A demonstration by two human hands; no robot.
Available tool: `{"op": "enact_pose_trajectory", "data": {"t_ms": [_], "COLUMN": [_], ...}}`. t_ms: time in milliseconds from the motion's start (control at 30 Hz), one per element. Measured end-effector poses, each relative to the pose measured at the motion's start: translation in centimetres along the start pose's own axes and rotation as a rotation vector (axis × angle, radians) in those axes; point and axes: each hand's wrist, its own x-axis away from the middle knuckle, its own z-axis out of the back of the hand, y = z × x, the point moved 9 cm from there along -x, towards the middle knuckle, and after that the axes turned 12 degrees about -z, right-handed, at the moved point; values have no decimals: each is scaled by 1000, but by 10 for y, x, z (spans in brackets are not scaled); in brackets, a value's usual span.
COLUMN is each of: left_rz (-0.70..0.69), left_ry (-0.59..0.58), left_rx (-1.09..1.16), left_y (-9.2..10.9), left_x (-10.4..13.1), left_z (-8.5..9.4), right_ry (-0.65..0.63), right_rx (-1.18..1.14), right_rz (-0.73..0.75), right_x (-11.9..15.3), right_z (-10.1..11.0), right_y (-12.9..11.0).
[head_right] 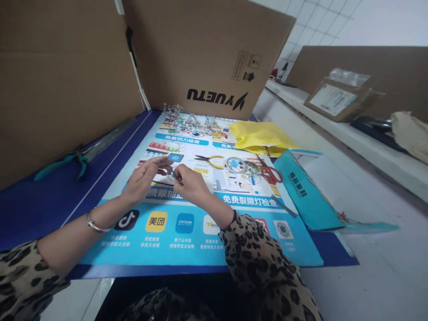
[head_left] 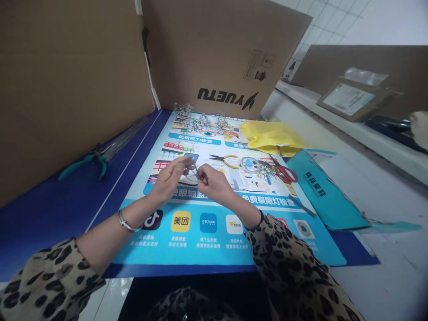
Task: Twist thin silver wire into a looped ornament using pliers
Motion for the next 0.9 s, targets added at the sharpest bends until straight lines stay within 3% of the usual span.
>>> {"op": "enact_pose_trajectory", "data": {"t_ms": [100, 267, 533, 900], "left_rz": [4, 115, 142, 193], "left_ry": [-75, -83, -200, -201], "left_rx": [-130, -101, -150, -70], "left_y": [2, -8, -8, -22], "left_x": [4, 11, 13, 18], "left_z": [-7, -12, -24, -29], "right_ry": [46, 9, -75, -116], "right_rx": [10, 81, 82, 69], "right_rz": [21, 69, -11, -71], "right_x": [1, 2, 7, 11], "right_z": [-6, -19, -22, -31], "right_y": [1, 2, 6, 19]}}
